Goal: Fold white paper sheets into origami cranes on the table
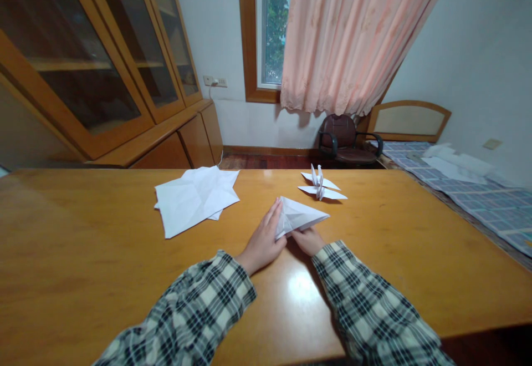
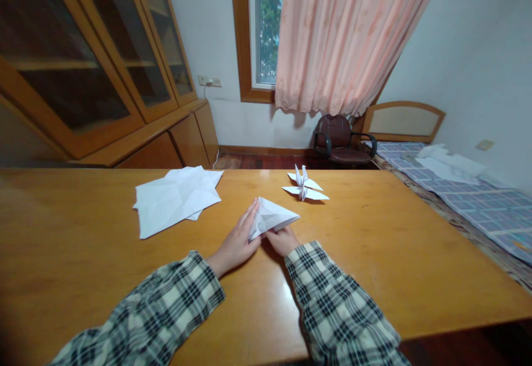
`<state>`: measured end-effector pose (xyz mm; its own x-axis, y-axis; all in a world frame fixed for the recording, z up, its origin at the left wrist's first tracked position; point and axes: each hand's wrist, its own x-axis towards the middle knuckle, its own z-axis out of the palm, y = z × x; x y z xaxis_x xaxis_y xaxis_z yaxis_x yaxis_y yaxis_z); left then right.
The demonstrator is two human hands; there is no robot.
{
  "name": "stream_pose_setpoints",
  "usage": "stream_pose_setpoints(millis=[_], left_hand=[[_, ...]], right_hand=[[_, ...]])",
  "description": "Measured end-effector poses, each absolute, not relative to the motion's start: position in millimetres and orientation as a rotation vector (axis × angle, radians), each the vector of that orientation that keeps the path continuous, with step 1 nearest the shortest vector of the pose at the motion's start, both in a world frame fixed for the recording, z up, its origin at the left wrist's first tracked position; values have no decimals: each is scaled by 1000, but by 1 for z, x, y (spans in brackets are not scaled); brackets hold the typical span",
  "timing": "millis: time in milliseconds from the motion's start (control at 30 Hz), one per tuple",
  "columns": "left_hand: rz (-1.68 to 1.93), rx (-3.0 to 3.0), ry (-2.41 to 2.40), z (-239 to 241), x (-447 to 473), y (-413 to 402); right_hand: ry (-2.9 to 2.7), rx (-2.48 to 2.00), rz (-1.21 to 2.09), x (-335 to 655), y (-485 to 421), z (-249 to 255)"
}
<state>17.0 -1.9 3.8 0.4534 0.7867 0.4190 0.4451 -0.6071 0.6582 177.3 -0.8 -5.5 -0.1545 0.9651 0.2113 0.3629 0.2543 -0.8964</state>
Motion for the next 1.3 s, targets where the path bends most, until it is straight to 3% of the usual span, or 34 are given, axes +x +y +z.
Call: stream_pose_setpoints(millis=[567,900,1300], left_hand=[[1099,2215,1045,6,14,-1],[1160,1987,1144,5,17,2],[1191,1627,1103,-5,14,7]], right_hand=[[-1669,-1111,761,177,4,-10],[-1875,-1131,505,176,3,-4],[-1885,-1146,523,179,-2,3]])
